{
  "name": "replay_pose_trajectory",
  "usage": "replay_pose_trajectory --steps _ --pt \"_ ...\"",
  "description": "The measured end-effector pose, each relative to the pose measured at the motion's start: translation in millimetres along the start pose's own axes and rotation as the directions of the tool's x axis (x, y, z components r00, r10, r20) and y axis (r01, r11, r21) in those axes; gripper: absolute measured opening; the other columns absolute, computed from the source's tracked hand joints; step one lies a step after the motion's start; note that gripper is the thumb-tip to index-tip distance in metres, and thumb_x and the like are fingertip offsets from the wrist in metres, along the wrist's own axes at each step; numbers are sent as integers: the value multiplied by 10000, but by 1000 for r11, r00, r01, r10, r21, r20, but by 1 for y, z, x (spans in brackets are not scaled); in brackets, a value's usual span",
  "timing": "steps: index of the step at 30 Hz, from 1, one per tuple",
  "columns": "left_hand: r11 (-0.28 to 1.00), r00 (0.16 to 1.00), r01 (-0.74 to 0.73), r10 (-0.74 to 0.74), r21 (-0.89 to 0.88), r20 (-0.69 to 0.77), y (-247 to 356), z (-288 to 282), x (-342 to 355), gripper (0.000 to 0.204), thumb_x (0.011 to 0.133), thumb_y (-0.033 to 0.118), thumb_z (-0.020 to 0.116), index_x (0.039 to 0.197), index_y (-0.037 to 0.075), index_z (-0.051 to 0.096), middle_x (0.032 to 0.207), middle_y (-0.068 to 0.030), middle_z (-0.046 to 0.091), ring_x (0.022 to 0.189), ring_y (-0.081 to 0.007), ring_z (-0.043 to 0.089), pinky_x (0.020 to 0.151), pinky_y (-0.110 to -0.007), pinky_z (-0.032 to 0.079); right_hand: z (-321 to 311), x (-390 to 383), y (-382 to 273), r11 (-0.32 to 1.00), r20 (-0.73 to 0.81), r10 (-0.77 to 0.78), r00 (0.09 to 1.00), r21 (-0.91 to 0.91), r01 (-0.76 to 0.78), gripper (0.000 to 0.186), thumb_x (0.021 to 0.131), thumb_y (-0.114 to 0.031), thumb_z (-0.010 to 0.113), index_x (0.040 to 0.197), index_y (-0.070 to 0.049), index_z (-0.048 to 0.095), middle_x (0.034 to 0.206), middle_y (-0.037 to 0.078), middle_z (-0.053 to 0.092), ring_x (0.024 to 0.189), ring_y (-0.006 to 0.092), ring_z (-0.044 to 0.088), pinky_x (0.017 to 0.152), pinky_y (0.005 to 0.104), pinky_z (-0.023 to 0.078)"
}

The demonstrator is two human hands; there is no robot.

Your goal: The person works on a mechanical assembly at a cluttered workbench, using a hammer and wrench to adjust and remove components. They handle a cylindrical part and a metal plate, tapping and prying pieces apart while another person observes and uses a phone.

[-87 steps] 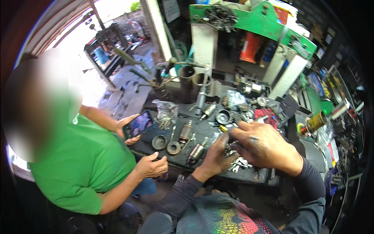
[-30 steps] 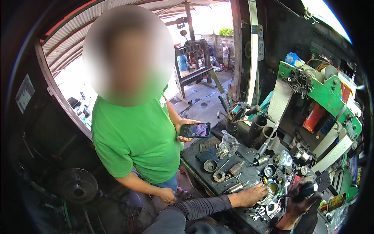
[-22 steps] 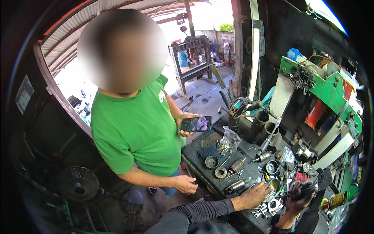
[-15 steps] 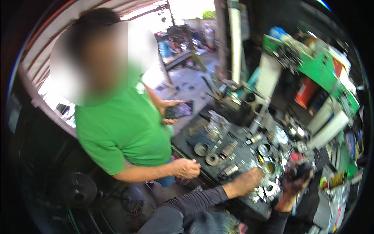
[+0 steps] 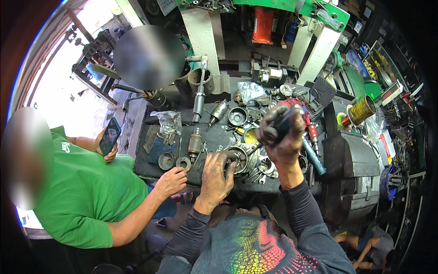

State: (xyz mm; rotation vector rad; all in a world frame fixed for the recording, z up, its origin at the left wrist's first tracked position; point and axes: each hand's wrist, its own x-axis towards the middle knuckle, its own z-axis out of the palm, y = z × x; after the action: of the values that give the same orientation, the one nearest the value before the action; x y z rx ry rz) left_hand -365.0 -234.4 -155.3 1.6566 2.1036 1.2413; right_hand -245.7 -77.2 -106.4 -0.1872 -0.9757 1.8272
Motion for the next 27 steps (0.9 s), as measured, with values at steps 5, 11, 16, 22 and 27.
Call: replay_pose_trajectory --steps 5,11,16,22,27 --pt "999 1000 -1 1 32 -3 3 5 -9 201 860 70 721 1050 11 698 1041 -158 715 996 -359 641 911 -436 505 6 6 23 968 61 96 994 -237 -79 645 972 -668 610 961 -23 589 594 -27 405 484 78 379 479 258 342" --pt "998 999 1 2 61 -38 4 11 -8 296 821 57 715 1113 9 702 998 -168 703 958 -360 627 901 -440 496 6 19 32 931 91 196 976 -330 -156 632 988 -664 585 932 -34 581 570 -28 391 461 74 389 445 248 346" --pt "988 998 45 -51 150 38 9 13 -3 416 825 79 700 1232 -7 686 1013 -192 698 959 -369 618 910 -447 494 -6 48 42 904 -185 383 905 -124 -408 621 972 -693 586 825 -91 549 536 -45 333 416 82 326 407 256 296" --pt "981 994 48 -65 190 86 10 14 2 439 837 130 681 1254 -5 679 1028 -218 690 971 -389 610 943 -473 481 -23 62 47 846 -285 530 799 115 -520 634 963 -716 579 773 -113 538 529 -56 279 408 88 247 399 268 244" --pt "979 987 60 -87 193 133 7 12 6 455 828 148 681 1243 -38 672 1024 -229 673 992 -391 597 952 -478 468 -11 44 41 937 -169 340 925 -29 -349 627 994 -696 540 813 -97 533 529 -42 312 407 87 275 396 262 265"
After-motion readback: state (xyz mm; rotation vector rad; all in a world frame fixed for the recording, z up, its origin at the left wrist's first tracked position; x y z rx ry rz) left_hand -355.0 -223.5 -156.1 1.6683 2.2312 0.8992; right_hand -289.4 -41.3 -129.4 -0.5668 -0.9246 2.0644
